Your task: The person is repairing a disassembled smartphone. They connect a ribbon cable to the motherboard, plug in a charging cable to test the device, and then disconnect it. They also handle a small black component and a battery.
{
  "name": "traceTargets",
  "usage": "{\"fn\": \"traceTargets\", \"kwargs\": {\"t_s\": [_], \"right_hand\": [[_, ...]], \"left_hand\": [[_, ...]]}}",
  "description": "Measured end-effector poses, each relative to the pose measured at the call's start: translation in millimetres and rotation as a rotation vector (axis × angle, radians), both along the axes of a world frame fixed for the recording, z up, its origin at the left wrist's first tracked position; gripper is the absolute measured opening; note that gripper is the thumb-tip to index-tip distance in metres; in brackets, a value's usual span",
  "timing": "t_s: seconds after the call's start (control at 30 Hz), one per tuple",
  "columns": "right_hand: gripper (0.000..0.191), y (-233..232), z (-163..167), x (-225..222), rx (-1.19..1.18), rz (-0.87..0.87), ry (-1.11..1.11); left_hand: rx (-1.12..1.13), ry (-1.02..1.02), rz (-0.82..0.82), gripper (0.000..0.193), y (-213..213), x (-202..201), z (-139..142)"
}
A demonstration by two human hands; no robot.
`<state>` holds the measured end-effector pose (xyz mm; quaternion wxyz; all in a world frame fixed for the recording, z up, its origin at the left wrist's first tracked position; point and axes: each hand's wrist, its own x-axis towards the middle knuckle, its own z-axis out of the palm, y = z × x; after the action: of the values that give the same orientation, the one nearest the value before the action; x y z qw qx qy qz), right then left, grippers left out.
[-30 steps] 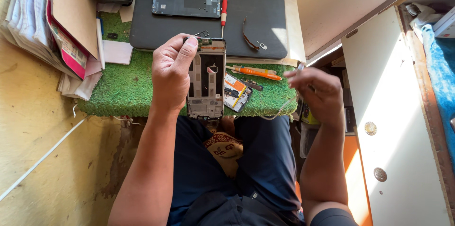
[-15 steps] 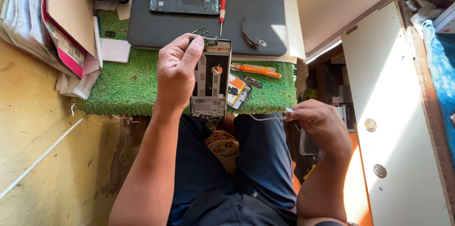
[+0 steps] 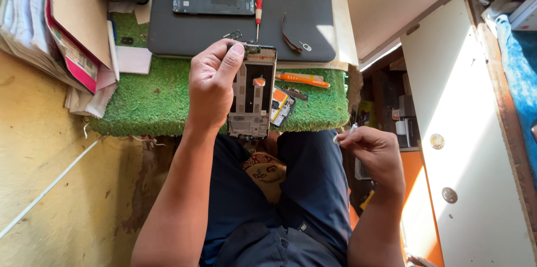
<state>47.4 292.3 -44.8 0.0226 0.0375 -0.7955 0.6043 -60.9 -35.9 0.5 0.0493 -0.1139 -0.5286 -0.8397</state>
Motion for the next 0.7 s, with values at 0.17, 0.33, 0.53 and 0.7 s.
{"fn": "traceTargets", "kwargs": {"t_s": [0.17, 0.33, 0.53, 0.7], "right_hand": [[0.011, -10.2, -1.4, -5.2, 0.038, 0.080, 0.348], [0.009, -9.3, 10.6, -17.0, 0.118, 0.181, 0.307], [0.011, 5.9, 11.3, -9.9, 0.292, 0.528, -0.013], [0.018, 6.7, -8.6, -4.2, 0.360, 0.209, 0.058]], "left_hand": [[0.033, -0.026, -0.017, 0.020, -0.4, 1.8, 1.3], [0.011, 0.007, -0.007, 0.021, 1.0, 2.4, 2.4], [0.021, -0.040, -0.027, 0.021, 4.1, 2.2, 3.1], [0.023, -0.059, -0.041, 0.021, 6.1, 1.8, 0.7]]}}
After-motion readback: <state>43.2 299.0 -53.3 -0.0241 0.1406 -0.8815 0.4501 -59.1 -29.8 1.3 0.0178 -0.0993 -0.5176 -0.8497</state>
